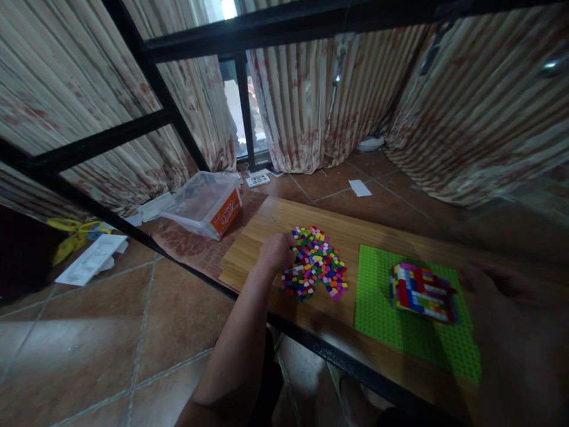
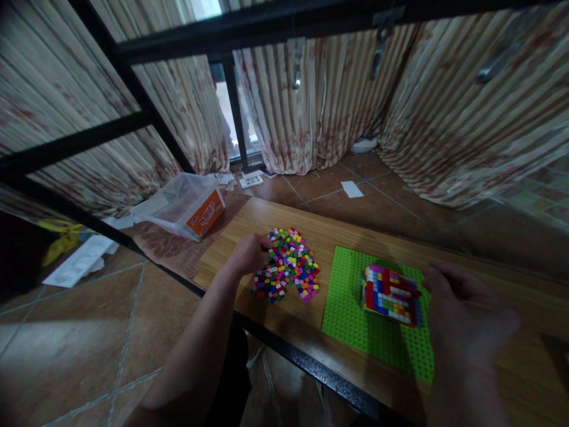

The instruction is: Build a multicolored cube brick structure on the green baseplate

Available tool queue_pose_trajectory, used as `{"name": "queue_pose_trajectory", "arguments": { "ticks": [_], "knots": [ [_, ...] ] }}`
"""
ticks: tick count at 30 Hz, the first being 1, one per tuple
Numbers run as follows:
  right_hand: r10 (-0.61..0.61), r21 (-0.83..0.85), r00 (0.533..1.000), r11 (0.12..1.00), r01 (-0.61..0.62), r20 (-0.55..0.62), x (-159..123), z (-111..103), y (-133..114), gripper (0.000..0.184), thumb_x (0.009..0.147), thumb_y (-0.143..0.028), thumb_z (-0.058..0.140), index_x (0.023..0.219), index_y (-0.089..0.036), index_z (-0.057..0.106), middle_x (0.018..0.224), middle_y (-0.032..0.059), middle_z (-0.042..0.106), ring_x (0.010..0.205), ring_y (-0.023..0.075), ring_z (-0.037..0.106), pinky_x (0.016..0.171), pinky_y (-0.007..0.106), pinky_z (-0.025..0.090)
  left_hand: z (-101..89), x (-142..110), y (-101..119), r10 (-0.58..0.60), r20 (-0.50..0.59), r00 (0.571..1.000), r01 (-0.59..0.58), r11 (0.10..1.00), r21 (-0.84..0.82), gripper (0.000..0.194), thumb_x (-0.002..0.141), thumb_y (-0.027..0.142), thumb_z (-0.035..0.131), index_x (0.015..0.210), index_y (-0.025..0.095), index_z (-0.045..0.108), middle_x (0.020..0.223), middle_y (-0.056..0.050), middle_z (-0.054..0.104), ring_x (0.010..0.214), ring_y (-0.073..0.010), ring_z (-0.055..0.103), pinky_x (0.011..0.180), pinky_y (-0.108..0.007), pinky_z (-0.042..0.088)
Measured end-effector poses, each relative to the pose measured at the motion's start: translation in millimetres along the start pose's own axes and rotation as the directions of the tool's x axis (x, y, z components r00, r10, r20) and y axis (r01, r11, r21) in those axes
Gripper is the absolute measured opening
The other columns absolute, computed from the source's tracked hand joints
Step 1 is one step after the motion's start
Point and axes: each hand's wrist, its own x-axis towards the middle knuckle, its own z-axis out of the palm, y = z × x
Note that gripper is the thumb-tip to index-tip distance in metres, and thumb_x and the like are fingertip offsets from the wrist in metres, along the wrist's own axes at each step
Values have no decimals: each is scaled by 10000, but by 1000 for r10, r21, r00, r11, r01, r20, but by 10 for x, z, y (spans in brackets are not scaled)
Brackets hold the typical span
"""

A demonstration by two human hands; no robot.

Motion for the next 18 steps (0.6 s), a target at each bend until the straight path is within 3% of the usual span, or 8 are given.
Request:
{"name": "queue_pose_trajectory", "arguments": {
  "ticks": [9, 13, 18],
  "knots": [
    [-9, -21, 1000, 1000, 9, 6, -16, 17, 14, 74, 588, -270, 675, 651, -233, 662, 722, 43, 658, 795, 268, 658, 860, 451, 502, 2, -35, 173, -13, 14, 1000, 11, 990, 138, 194, 831, 255, 597, 932, 189, 749, 973, -111, 722, 991, -264, 647, 829, -311, 476],
    [29, -60, 1000, 998, -29, -3, -21, 29, -3, 69, 601, -232, 672, 669, -224, 664, 749, 51, 680, 826, 266, 664, 851, 436, 509, 21, -40, 227, -37, -9, 999, 38, 985, 168, 201, 832, 205, 592, 959, 160, 741, 1046, -138, 713, 1043, -264, 638, 882, -311, 474],
    [-8, -84, 1000, 996, 9, 4, -9, 21, 41, 114, 612, -240, 681, 720, -211, 703, 789, 61, 710, 837, 272, 681, 825, 429, 529, 43, -29, 252, -39, -18, 999, 41, 986, 164, 219, 805, 156, 592, 981, 137, 721, 1084, -151, 702, 1012, -256, 655, 869, -307, 487]
  ]
}}
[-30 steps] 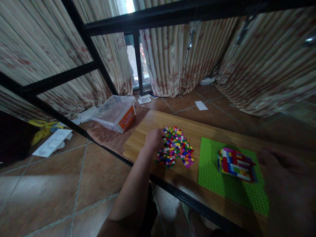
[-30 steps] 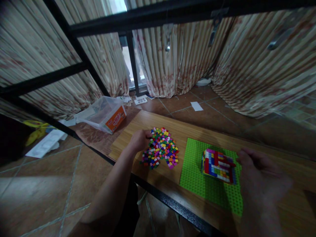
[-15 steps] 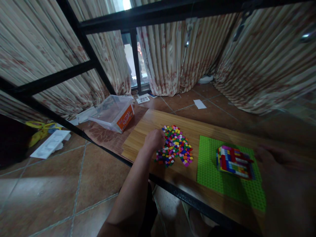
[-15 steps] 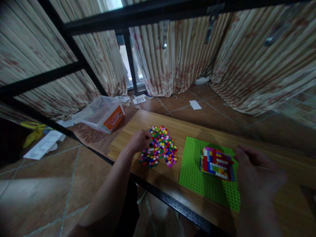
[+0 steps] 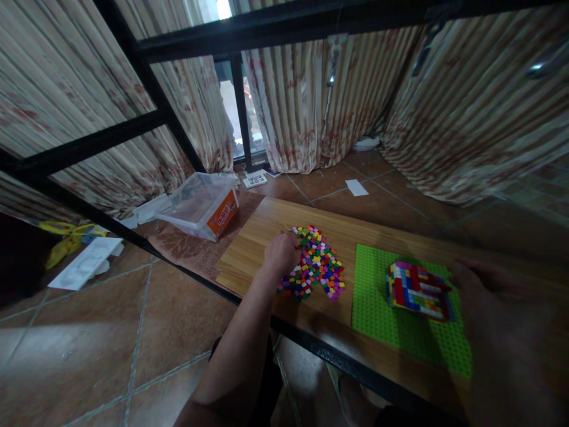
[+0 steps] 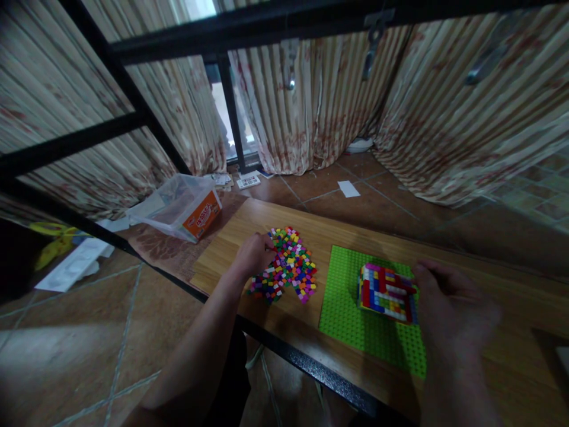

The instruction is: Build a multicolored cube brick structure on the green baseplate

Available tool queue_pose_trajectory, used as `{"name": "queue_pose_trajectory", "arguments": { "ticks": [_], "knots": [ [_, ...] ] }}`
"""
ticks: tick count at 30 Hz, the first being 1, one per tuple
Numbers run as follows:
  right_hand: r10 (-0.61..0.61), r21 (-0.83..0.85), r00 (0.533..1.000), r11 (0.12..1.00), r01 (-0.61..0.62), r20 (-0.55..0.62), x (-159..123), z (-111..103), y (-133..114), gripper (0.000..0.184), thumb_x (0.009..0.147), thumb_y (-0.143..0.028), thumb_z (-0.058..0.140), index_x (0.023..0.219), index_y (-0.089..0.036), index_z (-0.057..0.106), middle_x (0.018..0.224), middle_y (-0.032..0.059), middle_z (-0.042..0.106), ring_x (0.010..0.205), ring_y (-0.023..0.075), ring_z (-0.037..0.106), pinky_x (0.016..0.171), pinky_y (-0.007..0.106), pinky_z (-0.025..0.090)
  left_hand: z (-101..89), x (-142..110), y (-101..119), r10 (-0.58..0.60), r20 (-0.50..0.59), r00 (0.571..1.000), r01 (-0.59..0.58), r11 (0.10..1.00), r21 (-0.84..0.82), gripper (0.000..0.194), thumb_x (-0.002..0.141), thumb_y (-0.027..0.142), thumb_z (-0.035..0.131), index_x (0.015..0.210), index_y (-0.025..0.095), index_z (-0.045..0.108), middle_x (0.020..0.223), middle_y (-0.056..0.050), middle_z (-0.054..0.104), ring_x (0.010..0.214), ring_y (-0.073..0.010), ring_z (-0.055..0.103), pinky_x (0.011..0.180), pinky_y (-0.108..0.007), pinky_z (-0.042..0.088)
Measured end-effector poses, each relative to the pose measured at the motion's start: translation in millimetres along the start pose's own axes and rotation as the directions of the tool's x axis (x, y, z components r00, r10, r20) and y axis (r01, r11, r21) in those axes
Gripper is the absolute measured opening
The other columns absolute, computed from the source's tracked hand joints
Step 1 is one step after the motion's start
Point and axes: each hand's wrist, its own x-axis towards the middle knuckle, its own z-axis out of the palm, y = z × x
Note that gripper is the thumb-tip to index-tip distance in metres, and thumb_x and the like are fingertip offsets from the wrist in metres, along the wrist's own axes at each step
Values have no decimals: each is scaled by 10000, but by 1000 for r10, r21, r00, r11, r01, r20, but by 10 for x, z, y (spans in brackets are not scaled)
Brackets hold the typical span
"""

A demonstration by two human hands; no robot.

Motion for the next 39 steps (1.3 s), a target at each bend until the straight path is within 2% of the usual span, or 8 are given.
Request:
{"name": "queue_pose_trajectory", "arguments": {
  "ticks": [10, 14, 17, 19, 21, 23, 25, 39],
  "knots": [
    [34, 15, 999, 999, -35, 24, 0, 9, -8, 168, 651, -220, 677, 802, -168, 728, 881, 90, 735, 855, 256, 687, 857, 410, 529, 94, 24, 20, 32, -22, 999, -33, 999, -34, 244, 765, 108, 531, 880, 193, 729, 916, -97, 738, 916, -258, 682, 801, -329, 492],
    [-43, 2, 998, 999, 43, 39, 5, 23, 48, 196, 679, -248, 691, 843, -157, 750, 878, 106, 740, 810, 241, 679, 800, 395, 535, 43, 31, 3, 81, -29, 996, -83, 994, -72, 186, 767, 113, 549, 816, 189, 711, 849, -64, 721, 843, -217, 664, 765, -297, 473],
    [-105, 85, 988, 992, 96, 110, -131, 88, 46, 222, 694, -309, 722, 863, -169, 756, 847, 92, 742, 734, 215, 668, 713, 363, 536, 22, 9, 18, 209, -32, 977, -209, 934, -289, 100, 747, 111, 591, 767, 171, 668, 754, -22, 672, 724, -157, 609, 694, -250, 449],
    [-234, 191, 936, 964, 187, 264, -308, 170, 7, 230, 739, -373, 714, 871, -189, 753, 858, 72, 743, 748, 198, 667, 729, 349, 530, 42, -24, 65, 322, -51, 945, -296, 782, -549, 62, 740, 106, 601, 751, 159, 633, 721, -4, 635, 681, -129, 568, 671, -233, 434],
    [-369, 255, 809, 926, 279, 457, -511, 274, -44, 233, 792, -412, 685, 905, -219, 750, 834, 39, 736, 748, 181, 657, 732, 333, 522, 78, -67, 138, 396, -62, 916, -307, 595, -743, 22, 749, 130, 618, 753, 151, 614, 720, 2, 613, 675, -116, 547, 673, -228, 430],
    [-435, 347, 689, 897, 275, 579, -687, 373, -82, 243, 829, -418, 659, 954, -227, 741, 866, 34, 732, 765, 172, 650, 704, 307, 514, 112, -108, 214, 422, -51, 905, -268, 473, -839, 50, 755, 174, 651, 761, 146, 610, 725, 3, 598, 670, -109, 532, 663, -227, 422],
    [-431, 381, 638, 897, 224, 638, -801, 443, -96, 240, 849, -410, 644, 980, -227, 730, 873, 30, 729, 758, 161, 643, 679, 285, 506, 130, -138, 273, 440, -32, 897, -233, 411, -881, 91, 757, 207, 676, 769, 142, 613, 724, 5, 587, 662, -105, 520, 646, -226, 411],
    [-239, 411, 688, 907, -93, 685, -837, 564, -69, 246, 751, -434, 708, 811, -195, 721, 678, 12, 692, 575, 142, 589, 586, 279, 485, 126, -204, 371, 500, 21, 866, -150, 299, -942, 99, 762, 199, 690, 769, 128, 621, 703, -1, 603, 645, -104, 536, 628, -229, 415]
  ]
}}
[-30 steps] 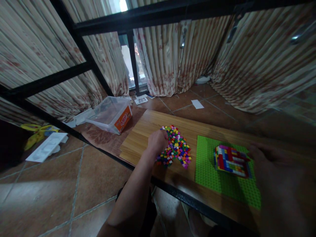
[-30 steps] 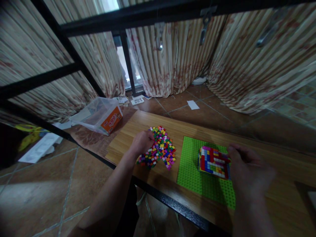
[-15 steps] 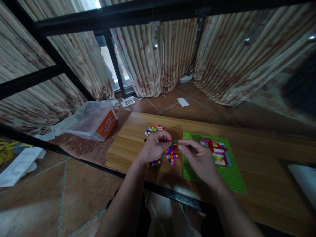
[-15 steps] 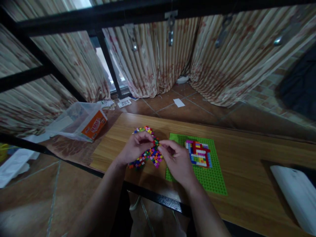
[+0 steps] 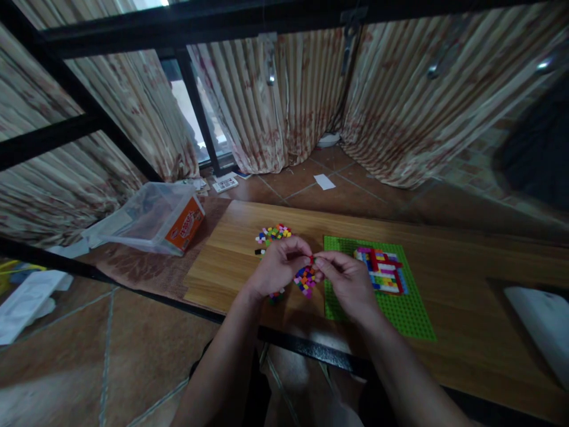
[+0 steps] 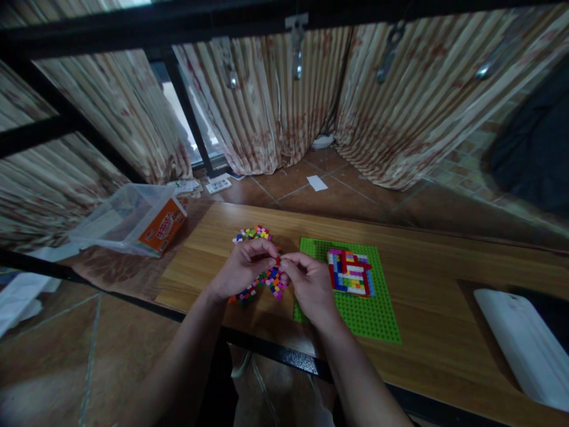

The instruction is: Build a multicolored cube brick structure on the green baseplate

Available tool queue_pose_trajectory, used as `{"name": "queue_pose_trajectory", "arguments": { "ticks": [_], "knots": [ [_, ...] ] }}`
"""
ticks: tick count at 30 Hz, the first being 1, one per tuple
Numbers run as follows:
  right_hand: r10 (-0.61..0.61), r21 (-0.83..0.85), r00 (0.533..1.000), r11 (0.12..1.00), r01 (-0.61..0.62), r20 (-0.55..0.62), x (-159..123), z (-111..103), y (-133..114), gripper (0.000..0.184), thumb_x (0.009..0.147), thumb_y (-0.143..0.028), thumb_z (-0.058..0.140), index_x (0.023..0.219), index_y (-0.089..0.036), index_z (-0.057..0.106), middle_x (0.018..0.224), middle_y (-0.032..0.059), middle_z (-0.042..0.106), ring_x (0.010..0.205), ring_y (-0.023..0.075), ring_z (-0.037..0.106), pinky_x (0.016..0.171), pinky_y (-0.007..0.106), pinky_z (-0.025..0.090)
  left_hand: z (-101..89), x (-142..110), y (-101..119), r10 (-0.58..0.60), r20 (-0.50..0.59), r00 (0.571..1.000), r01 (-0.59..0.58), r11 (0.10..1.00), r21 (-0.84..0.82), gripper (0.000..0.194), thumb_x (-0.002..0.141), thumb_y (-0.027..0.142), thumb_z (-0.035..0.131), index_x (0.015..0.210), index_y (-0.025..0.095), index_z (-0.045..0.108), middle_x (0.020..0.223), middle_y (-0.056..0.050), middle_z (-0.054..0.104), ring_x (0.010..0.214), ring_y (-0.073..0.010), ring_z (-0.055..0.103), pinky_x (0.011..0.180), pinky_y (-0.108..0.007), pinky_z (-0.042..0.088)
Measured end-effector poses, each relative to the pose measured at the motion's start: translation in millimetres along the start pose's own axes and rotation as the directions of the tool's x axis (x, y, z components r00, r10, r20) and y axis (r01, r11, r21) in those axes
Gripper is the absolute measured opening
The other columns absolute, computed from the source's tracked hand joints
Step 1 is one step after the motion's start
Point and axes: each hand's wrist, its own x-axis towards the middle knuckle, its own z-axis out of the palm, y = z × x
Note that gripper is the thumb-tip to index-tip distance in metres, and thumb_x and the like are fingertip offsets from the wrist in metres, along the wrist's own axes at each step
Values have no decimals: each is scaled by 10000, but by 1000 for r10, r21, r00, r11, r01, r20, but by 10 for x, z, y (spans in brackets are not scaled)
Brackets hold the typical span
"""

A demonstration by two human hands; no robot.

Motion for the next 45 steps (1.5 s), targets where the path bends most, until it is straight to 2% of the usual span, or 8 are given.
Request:
{"name": "queue_pose_trajectory", "arguments": {
  "ticks": [5, 9, 13, 20, 27, 30, 38, 45],
  "knots": [
    [-35, -189, 998, 982, 23, -58, 28, -33, 81, 252, 787, -429, 642, 857, -200, 722, 714, 35, 721, 621, 182, 635, 633, 319, 508, -75, -2, -4, -40, -5, 999, 40, 999, 21, 111, 750, 209, 701, 787, 131, 631, 721, 1, 610, 661, -107, 537, 654, -238, 419],
    [-209, -630, 978, 756, 177, 24, 39, -39, 182, 206, 845, -268, 535, 839, -216, 734, 854, 63, 755, 783, 211, 684, 777, 344, 504, -129, -13, -6, -92, -78, 993, 101, 988, 113, 71, 744, 184, 689, 772, 127, 655, 719, 6, 611, 675, -105, 533, 685, -239, 425],
    [-177, -742, 976, 635, 214, 129, 35, -26, 219, 242, 850, -186, 510, 924, -210, 740, 927, 80, 757, 845, 223, 696, 827, 364, 509, -163, -13, -15, -152, -116, 982, 168, 975, 144, 84, 730, 187, 697, 785, 125, 678, 723, 0, 633, 687, -113, 550, 712, -252, 444],
    [-211, -432, 973, 872, 231, 95, -50, -3, 28, 276, 885, -327, 577, 1117, -230, 693, 960, 45, 743, 844, 188, 690, 778, 323, 539, -135, -3, -58, -224, -97, 970, 223, 975, -21, 199, 711, 218, 730, 883, 124, 691, 847, -33, 686, 770, -138, 610, 751, -278, 476],
    [-316, -397, 943, 857, 329, 100, -68, 21, -80, 180, 894, -280, 587, 1005, -227, 719, 932, 41, 717, 837, 167, 658, 771, 297, 514, -38, -6, -50, -267, -40, 963, 253, 945, -207, 340, 673, 268, 823, 941, 126, 670, 883, -27, 681, 776, -119, 630, 773, -262, 490],
    [-335, -420, 941, 848, 323, 49, -2, -186, -107, 188, 886, -292, 588, 1001, -233, 724, 939, 37, 720, 863, 171, 660, 785, 306, 513, -26, -9, -54, -299, -23, 954, 288, 935, -208, 385, 694, 301, 823, 998, 133, 657, 934, -35, 682, 808, -132, 659, 803, -285, 509],
    [-257, -594, 897, 804, -8, -360, 141, -1337, -77, 312, 774, -427, 641, 950, -191, 743, 939, 81, 745, 807, 212, 668, 778, 382, 520, -90, -7, -56, -309, -85, 947, 296, 945, -137, 360, 727, 341, 800, 1000, 141, 678, 976, -49, 696, 831, -138, 659, 831, -305, 521],
    [-20, -554, 950, 816, -165, -312, 155, -1397, -84, 372, 662, -473, 702, 886, -184, 768, 830, 67, 755, 730, 220, 672, 676, 352, 506, -87, -15, 10, -294, -101, 950, 280, 950, -136, 362, 689, 373, 820, 944, 145, 702, 924, -35, 698, 806, -135, 633, 804, -299, 522]
  ]
}}
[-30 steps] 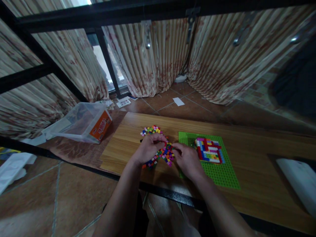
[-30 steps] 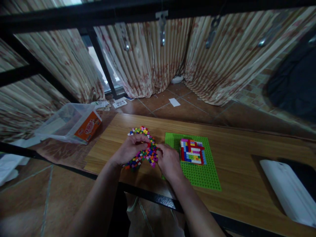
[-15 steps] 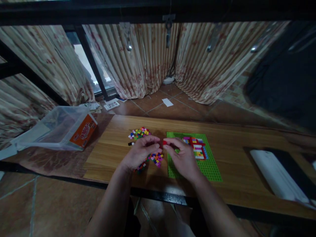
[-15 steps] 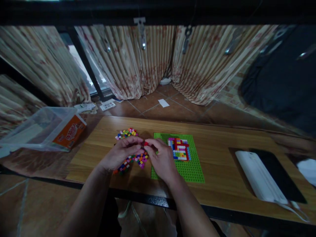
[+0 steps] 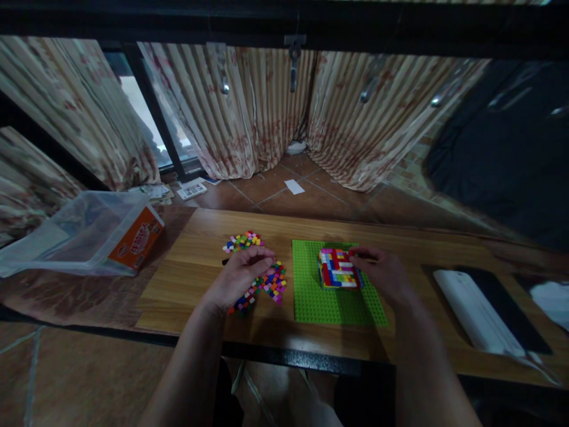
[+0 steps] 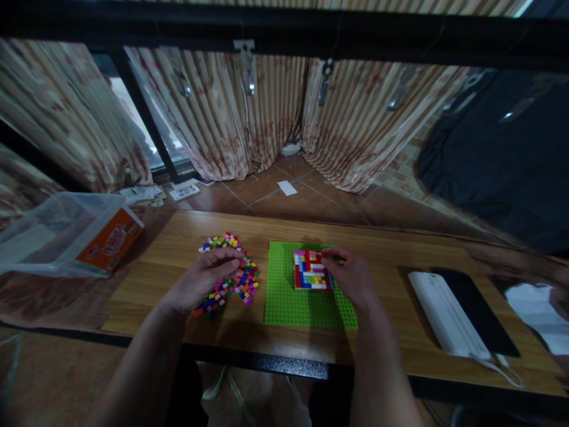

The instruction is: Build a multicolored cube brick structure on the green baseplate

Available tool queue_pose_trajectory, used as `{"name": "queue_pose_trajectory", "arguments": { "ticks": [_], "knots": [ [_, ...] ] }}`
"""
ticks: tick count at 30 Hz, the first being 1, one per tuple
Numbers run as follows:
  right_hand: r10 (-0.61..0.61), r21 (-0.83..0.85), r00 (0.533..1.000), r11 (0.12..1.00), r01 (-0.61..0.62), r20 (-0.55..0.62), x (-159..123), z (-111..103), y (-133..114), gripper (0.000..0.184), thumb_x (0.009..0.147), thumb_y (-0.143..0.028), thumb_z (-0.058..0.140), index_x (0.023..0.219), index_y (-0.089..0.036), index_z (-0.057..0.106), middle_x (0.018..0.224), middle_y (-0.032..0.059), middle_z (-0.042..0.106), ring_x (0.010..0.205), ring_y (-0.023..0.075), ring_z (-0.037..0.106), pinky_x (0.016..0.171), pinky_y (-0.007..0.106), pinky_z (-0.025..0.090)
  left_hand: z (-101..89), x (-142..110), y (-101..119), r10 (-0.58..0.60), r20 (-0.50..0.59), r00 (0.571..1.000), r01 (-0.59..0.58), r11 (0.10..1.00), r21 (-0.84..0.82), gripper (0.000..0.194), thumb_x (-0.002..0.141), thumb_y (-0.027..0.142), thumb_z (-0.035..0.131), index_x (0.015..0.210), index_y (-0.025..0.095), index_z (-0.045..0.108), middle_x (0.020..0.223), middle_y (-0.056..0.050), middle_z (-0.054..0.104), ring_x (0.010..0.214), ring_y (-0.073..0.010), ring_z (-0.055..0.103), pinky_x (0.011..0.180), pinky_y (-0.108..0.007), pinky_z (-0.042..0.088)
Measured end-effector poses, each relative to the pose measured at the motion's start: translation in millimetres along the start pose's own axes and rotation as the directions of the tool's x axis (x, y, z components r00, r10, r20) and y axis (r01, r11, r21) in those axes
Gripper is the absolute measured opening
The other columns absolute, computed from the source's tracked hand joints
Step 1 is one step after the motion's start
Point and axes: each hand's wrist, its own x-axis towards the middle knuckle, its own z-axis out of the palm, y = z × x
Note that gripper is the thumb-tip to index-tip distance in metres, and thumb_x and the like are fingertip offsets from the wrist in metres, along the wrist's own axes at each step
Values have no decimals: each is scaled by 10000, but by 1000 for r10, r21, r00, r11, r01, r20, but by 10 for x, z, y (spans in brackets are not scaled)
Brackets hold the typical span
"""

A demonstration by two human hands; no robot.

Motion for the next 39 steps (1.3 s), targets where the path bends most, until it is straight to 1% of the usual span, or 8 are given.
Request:
{"name": "queue_pose_trajectory", "arguments": {
  "ticks": [7, 13, 17, 22, 26, 34, 37, 39],
  "knots": [
    [25, 80, 998, 996, -30, 60, 16, 0, 13, 314, 617, -410, 754, 855, -208, 781, 855, 54, 767, 739, 213, 681, 680, 343, 513, 16, 0, 33, 13, -10, 1000, -13, 1000, 15, 341, 665, 370, 829, 892, 145, 708, 861, -20, 687, 758, -124, 617, 777, -291, 509],
    [21, 171, 999, 985, -27, 38, 6, 46, 61, 289, 691, -430, 714, 869, -216, 791, 831, 51, 775, 745, 207, 697, 668, 335, 539, -14, 7, 13, 10, -22, 1000, -9, 999, 45, 337, 677, 378, 808, 894, 142, 704, 841, -23, 683, 771, -135, 616, 772, -290, 495],
    [65, 229, 998, 971, -66, 15, 6, 75, 52, 231, 681, -389, 712, 818, -221, 791, 792, 43, 775, 721, 205, 699, 642, 328, 549, -35, 9, 5, 1, -52, 999, 1, 999, 47, 370, 662, 400, 816, 906, 144, 706, 832, -24, 687, 760, -138, 614, 741, -280, 482],
    [130, 272, 991, 954, -128, 11, -5, 92, 31, 257, 638, -365, 718, 819, -196, 788, 777, 51, 770, 707, 205, 695, 625, 326, 546, -33, 7, 12, 8, -59, 998, -6, 999, 43, 392, 643, 408, 826, 905, 143, 706, 856, -22, 688, 759, -133, 615, 758, -283, 480],
    [183, 272, 983, 945, -179, 12, -4, 100, 6, 283, 615, -364, 719, 817, -177, 786, 744, 57, 756, 685, 202, 677, 620, 331, 532, -38, -3, 22, 19, -76, 997, -15, 998, 54, 361, 654, 393, 819, 888, 144, 701, 841, -21, 681, 752, -139, 613, 752, -291, 485],
    [233, 290, 972, 929, -228, 17, 10, 117, -87, 203, 595, -325, 726, 733, -184, 775, 684, 43, 735, 635, 189, 650, 585, 307, 507, -39, 2, 33, 29, -73, 997, -25, 998, 55, 377, 637, 408, 831, 874, 141, 707, 825, -17, 682, 739, -130, 605, 738, -267, 482],
    [244, 296, 969, 924, -240, 26, 11, 119, -81, 207, 587, -324, 722, 730, -184, 775, 696, 43, 740, 638, 182, 647, 583, 294, 503, -99, -5, 58, 74, -100, 992, -67, 995, 71, 392, 631, 441, 831, 860, 145, 714, 829, -23, 690, 740, -137, 611, 736, -265, 488],
    [242, 290, 970, 927, -240, 27, 7, 108, -47, 221, 588, -333, 722, 741, -182, 774, 725, 51, 748, 655, 191, 656, 577, 293, 502, -217, 21, 62, 138, -163, 977, -124, 988, 92, 395, 647, 462, 813, 865, 147, 714, 835, -28, 697, 742, -144, 619, 741, -270, 496]
  ]
}}
